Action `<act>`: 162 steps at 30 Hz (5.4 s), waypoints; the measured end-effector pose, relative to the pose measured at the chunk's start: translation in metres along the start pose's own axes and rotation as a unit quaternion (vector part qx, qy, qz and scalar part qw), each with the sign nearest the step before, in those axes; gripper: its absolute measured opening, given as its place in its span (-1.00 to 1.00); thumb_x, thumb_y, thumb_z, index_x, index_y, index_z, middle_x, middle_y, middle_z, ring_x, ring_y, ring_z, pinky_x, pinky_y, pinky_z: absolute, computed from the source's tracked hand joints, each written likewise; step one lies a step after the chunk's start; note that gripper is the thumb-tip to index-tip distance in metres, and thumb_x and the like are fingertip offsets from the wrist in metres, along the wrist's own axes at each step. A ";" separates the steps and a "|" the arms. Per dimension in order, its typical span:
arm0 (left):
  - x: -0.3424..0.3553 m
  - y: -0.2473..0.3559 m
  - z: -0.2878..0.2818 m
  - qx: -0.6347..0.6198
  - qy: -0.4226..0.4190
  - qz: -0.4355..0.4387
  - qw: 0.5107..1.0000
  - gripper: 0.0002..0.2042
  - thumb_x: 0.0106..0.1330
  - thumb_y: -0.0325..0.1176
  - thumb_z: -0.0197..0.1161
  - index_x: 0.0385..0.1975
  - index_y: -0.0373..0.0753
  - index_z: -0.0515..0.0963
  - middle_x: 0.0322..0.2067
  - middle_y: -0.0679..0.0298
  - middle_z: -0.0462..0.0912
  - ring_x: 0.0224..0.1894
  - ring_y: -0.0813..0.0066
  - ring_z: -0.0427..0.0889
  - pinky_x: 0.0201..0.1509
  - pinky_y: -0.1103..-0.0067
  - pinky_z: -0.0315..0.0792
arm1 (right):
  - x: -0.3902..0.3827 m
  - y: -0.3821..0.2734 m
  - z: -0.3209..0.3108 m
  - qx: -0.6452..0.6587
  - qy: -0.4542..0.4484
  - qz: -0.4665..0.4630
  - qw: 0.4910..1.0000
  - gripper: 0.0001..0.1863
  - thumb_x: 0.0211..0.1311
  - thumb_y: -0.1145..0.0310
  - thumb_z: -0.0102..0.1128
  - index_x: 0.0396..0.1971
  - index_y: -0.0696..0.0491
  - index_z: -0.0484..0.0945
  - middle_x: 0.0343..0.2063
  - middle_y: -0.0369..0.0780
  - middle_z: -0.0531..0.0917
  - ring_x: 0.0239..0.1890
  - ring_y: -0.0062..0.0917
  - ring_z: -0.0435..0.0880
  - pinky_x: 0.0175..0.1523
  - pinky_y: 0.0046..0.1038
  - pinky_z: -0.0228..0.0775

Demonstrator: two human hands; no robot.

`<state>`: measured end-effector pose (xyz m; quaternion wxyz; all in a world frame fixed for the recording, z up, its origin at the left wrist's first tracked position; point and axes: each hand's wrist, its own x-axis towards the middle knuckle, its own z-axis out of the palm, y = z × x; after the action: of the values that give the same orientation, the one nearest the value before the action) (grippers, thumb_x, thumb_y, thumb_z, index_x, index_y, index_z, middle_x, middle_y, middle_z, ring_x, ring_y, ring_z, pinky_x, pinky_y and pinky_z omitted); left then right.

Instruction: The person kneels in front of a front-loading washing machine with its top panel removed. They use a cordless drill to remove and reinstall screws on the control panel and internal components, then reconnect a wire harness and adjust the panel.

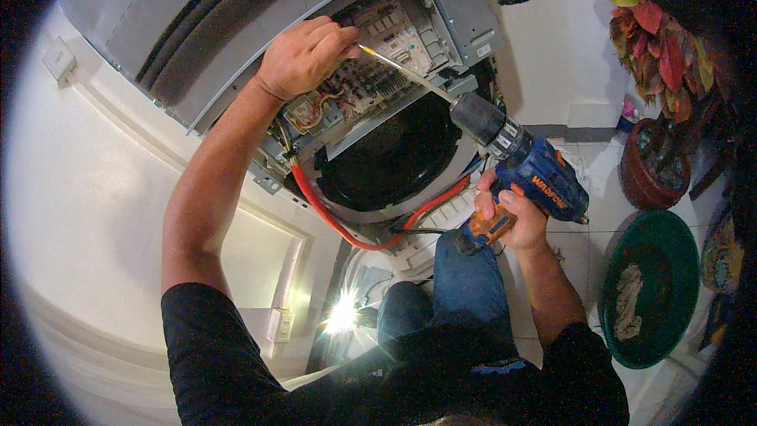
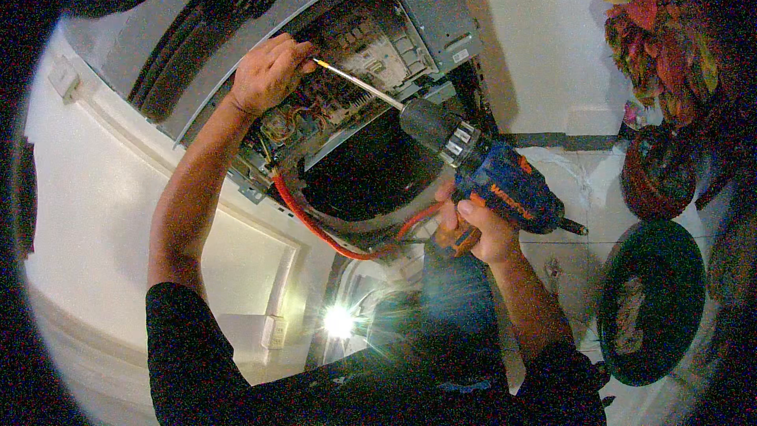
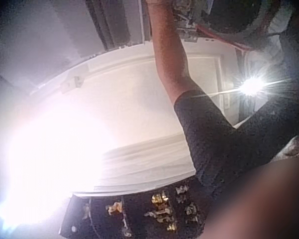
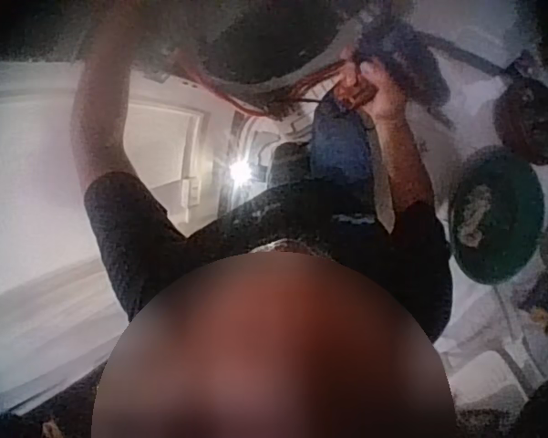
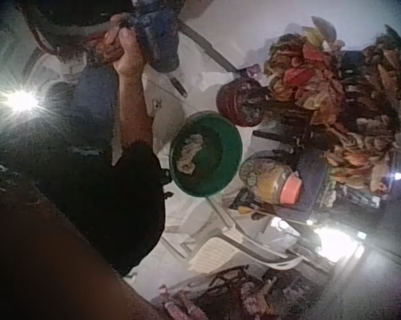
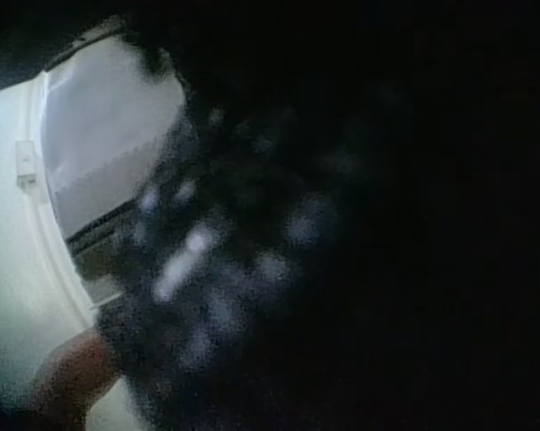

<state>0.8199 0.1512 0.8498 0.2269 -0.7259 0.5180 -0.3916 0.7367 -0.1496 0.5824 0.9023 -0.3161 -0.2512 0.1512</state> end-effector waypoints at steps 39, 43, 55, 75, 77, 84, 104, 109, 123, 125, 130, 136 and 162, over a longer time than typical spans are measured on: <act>-0.008 -0.002 0.011 0.065 -0.026 -0.025 0.997 -0.79 0.28 -0.22 0.32 -0.39 -0.20 0.48 -0.43 0.23 0.53 -0.35 0.18 0.60 -0.36 0.35 0.54 | 0.052 -0.086 0.058 -0.428 0.088 -0.156 0.886 -0.91 0.30 0.45 0.11 -0.27 0.10 0.56 -0.49 -0.32 0.56 -0.49 -0.68 0.51 -0.31 -0.53 0.39; -0.008 -0.002 0.010 0.058 -0.049 -0.035 0.997 -0.80 0.29 -0.23 0.31 -0.38 -0.20 0.48 -0.43 0.22 0.53 -0.35 0.17 0.60 -0.37 0.34 0.53 | 0.050 -0.088 0.060 -0.451 0.081 -0.193 0.868 -0.90 0.29 0.46 0.11 -0.25 0.11 0.57 -0.49 -0.31 0.57 -0.48 -0.67 0.52 -0.31 -0.52 0.40; -0.007 -0.004 0.012 0.073 -0.018 -0.009 0.997 -0.79 0.25 -0.21 0.33 -0.42 -0.14 0.45 -0.51 0.29 0.45 -0.40 0.29 0.59 -0.42 0.40 0.55 | 0.055 -0.090 0.061 -0.480 0.079 -0.212 0.848 -0.89 0.29 0.49 0.10 -0.24 0.13 0.57 -0.41 -0.29 0.60 -0.48 -0.68 0.52 -0.32 -0.52 0.41; -0.009 0.001 0.012 0.063 -0.042 -0.095 0.993 -0.54 0.38 -0.24 0.23 0.25 -0.20 0.43 -0.40 0.20 0.63 -0.35 0.15 0.67 -0.31 0.33 0.57 | 0.008 -0.098 0.059 -0.461 0.098 -0.157 0.868 -0.84 0.19 0.48 0.21 -0.22 0.08 0.59 -0.46 -0.28 0.64 -0.51 -0.62 0.60 -0.37 -0.53 0.46; -0.009 0.000 0.014 0.053 -0.038 -0.092 0.994 -0.52 0.39 -0.24 0.24 0.27 -0.21 0.40 -0.40 0.17 0.63 -0.37 0.11 0.66 -0.31 0.30 0.57 | -0.004 -0.095 0.060 -0.401 0.105 -0.164 0.895 -0.59 0.12 0.54 0.24 0.02 0.08 0.47 -0.38 -0.27 0.66 -0.47 -0.64 0.60 -0.36 -0.58 0.46; -0.012 -0.005 0.014 0.049 -0.011 -0.029 0.998 -0.50 0.31 -0.26 0.25 0.26 -0.16 0.45 -0.39 0.29 0.61 -0.32 0.30 0.65 -0.32 0.42 0.56 | -0.017 -0.097 0.069 -0.437 0.097 -0.144 0.882 -0.66 0.11 0.55 0.09 -0.06 0.20 0.48 -0.30 -0.15 0.62 -0.49 -0.60 0.57 -0.28 -0.52 0.43; -0.015 0.001 0.021 0.047 -0.052 -0.040 0.997 -0.64 0.25 -0.35 0.18 0.07 -0.21 0.50 -0.26 0.28 0.66 -0.24 0.27 0.68 -0.23 0.41 0.61 | -0.014 -0.083 0.054 -0.436 0.081 -0.111 0.889 -0.72 0.23 0.45 0.13 -0.06 0.16 0.48 -0.27 -0.18 0.61 -0.44 -0.62 0.57 -0.26 -0.49 0.45; -0.015 0.000 0.021 0.043 -0.062 -0.044 0.996 -0.63 0.24 -0.36 0.18 0.07 -0.20 0.50 -0.28 0.27 0.64 -0.24 0.24 0.68 -0.25 0.40 0.61 | -0.014 -0.081 0.051 -0.434 0.075 -0.114 0.890 -0.76 0.22 0.40 0.14 -0.14 0.18 0.51 -0.30 -0.20 0.61 -0.44 -0.62 0.57 -0.26 -0.48 0.44; -0.012 0.002 0.018 -0.001 -0.028 -0.029 0.999 -0.65 0.20 -0.44 0.27 0.00 -0.29 0.54 -0.38 0.14 0.60 -0.35 0.12 0.65 -0.35 0.34 0.57 | -0.006 -0.065 0.040 -0.440 0.102 -0.185 0.873 -0.27 0.11 0.45 0.28 0.29 0.16 0.19 -0.08 -0.16 0.56 -0.23 -0.54 0.67 -0.10 -0.45 0.57; -0.012 0.002 0.018 -0.002 -0.023 -0.026 0.999 -0.66 0.20 -0.43 0.27 0.00 -0.29 0.54 -0.39 0.14 0.60 -0.35 0.11 0.65 -0.36 0.34 0.57 | -0.008 -0.072 0.042 -0.390 0.067 -0.147 0.907 -0.26 0.10 0.42 0.29 0.29 0.17 0.18 -0.09 -0.16 0.56 -0.21 -0.53 0.67 -0.07 -0.46 0.55; -0.012 0.002 0.019 0.000 -0.018 -0.020 1.000 -0.69 0.21 -0.43 0.27 -0.03 -0.30 0.55 -0.40 0.14 0.61 -0.36 0.09 0.65 -0.36 0.34 0.57 | -0.010 -0.080 0.043 -0.400 0.049 -0.100 0.910 -0.23 0.12 0.41 0.25 0.33 0.20 0.13 -0.08 -0.14 0.56 -0.15 -0.49 0.66 -0.02 -0.42 0.52; -0.014 0.000 0.019 0.027 -0.046 -0.022 0.998 -0.67 0.23 -0.35 0.23 0.01 -0.22 0.51 -0.29 0.27 0.65 -0.25 0.27 0.68 -0.25 0.44 0.60 | -0.017 -0.073 0.041 -0.437 0.053 -0.144 0.886 -0.21 0.13 0.40 0.22 0.36 0.19 0.10 -0.07 -0.11 0.56 -0.14 -0.44 0.66 0.07 -0.32 0.49; -0.014 0.002 0.019 0.012 -0.061 -0.052 0.997 -0.52 0.27 -0.38 0.17 0.24 -0.17 0.42 -0.32 0.20 0.61 -0.26 0.18 0.66 -0.25 0.36 0.58 | -0.023 0.006 -0.010 -0.149 0.117 -0.153 0.970 -0.44 0.20 0.35 0.17 0.18 0.25 0.32 -0.14 -0.05 0.60 -0.05 -0.27 0.64 0.23 -0.14 0.38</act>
<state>0.8320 0.1619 0.8330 0.2461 -0.7717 0.4599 -0.3639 0.7221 -0.1595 0.5636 0.8807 -0.4198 -0.2094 -0.0658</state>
